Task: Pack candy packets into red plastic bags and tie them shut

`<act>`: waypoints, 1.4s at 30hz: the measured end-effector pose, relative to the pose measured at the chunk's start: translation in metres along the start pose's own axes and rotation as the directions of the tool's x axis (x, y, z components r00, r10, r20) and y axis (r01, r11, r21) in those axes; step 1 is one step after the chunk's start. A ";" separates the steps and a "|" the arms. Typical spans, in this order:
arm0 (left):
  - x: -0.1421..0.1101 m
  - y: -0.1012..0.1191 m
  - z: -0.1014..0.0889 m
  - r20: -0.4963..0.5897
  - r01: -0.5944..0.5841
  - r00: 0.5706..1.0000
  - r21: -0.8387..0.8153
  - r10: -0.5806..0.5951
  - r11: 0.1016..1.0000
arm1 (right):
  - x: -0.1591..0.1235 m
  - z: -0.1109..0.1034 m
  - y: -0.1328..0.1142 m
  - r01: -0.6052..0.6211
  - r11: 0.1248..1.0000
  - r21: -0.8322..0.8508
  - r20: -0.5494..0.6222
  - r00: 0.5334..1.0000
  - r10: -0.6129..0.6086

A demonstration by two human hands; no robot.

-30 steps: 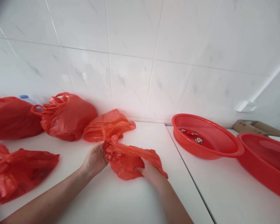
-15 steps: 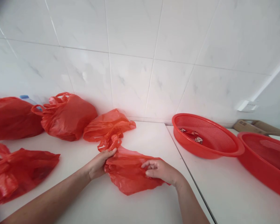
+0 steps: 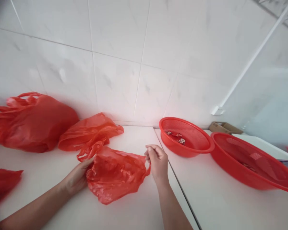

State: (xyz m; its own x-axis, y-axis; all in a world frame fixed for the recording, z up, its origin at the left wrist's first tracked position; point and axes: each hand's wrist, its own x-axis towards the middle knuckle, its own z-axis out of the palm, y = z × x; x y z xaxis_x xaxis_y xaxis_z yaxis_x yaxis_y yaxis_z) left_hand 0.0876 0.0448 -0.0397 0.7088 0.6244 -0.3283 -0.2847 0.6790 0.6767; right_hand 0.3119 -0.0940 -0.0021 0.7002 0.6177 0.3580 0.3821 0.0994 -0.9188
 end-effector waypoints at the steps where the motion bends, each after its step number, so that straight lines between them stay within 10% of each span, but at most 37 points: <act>1: 0.001 0.000 0.000 -0.004 0.004 1.000 0.010 -0.004 1.000 | 0.006 -0.007 0.003 0.044 0.995 -0.085 -0.153 0.987 -0.057; 4: 0.002 0.002 -0.002 0.007 0.019 1.000 0.031 -0.019 0.999 | 0.030 -0.037 0.018 0.071 0.827 -0.558 -0.299 0.912 -0.280; 7: 0.004 0.002 -0.006 0.021 0.016 1.000 0.034 -0.016 0.999 | 0.052 -0.073 0.033 -0.001 0.415 -0.910 -0.151 0.933 -0.328; 9: 0.005 0.002 -0.008 0.035 0.013 0.999 0.034 -0.014 0.999 | 0.060 -0.095 0.039 0.024 0.287 -0.958 -0.055 0.963 -0.263; 20: 0.003 0.002 -0.006 0.043 -0.012 0.999 0.059 0.009 0.998 | -0.033 -0.122 0.016 0.284 0.085 -0.955 0.283 0.959 -0.026; 27: 0.003 0.003 -0.006 0.052 0.005 0.999 0.097 -0.010 0.995 | -0.111 -0.124 0.034 0.314 -0.132 -0.940 0.336 0.920 -0.204; 35: 0.003 0.001 -0.007 0.024 -0.035 0.999 0.119 0.032 0.992 | -0.091 -0.131 0.008 0.242 0.012 -0.970 0.243 0.970 0.033; 42: 0.003 0.002 -0.006 0.063 -0.035 0.998 0.133 0.027 0.991 | -0.057 -0.162 -0.028 -0.107 0.685 -0.721 0.114 0.956 0.269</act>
State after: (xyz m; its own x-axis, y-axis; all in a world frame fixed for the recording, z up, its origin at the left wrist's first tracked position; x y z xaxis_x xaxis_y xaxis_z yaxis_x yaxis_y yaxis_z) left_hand 0.0853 0.0502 -0.0431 0.7398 0.6171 -0.2681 -0.2213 0.5995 0.7691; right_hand 0.3593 -0.2585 0.0304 0.7038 0.7063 0.0759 0.6215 -0.5604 -0.5475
